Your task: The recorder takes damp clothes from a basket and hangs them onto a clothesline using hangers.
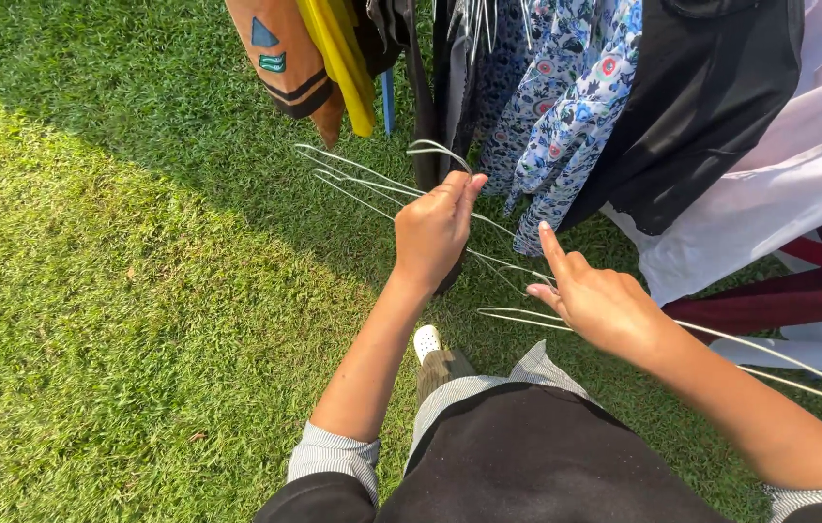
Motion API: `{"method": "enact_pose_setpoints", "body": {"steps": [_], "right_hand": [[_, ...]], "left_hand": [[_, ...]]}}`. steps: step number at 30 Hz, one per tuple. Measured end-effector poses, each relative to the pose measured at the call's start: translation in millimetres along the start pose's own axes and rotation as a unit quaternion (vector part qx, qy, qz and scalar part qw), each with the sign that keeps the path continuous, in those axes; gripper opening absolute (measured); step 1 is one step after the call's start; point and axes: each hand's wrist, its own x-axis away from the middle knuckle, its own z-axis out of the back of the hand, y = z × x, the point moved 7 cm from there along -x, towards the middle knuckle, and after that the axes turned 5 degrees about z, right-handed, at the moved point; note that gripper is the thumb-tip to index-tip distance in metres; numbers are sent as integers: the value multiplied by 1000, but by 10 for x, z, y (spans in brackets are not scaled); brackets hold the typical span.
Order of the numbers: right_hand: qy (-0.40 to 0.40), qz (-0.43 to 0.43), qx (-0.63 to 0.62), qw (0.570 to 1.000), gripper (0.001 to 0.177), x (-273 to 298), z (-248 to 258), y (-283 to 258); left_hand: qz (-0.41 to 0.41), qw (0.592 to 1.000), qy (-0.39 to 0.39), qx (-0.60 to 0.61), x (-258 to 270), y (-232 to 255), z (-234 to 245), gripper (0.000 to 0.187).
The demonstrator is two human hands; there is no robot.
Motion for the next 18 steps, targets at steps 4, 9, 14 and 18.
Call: {"method": "enact_pose_setpoints", "body": {"steps": [4,9,14,18], "right_hand": [[-3,-16,20,1000,66,67,367,35],[-58,2,-96,994,48,179,389,303],[5,35,-244,969,33,291,278,480],[-42,-24,-347,937,25,490,255,425]], "left_hand": [[-22,972,-115,204,157,124,-299,16],[-22,917,-183,354,226,294,-517,16],[40,859,-246,447,162,437,-704,11],[52,822,-253,508,84,522,-767,13]]}}
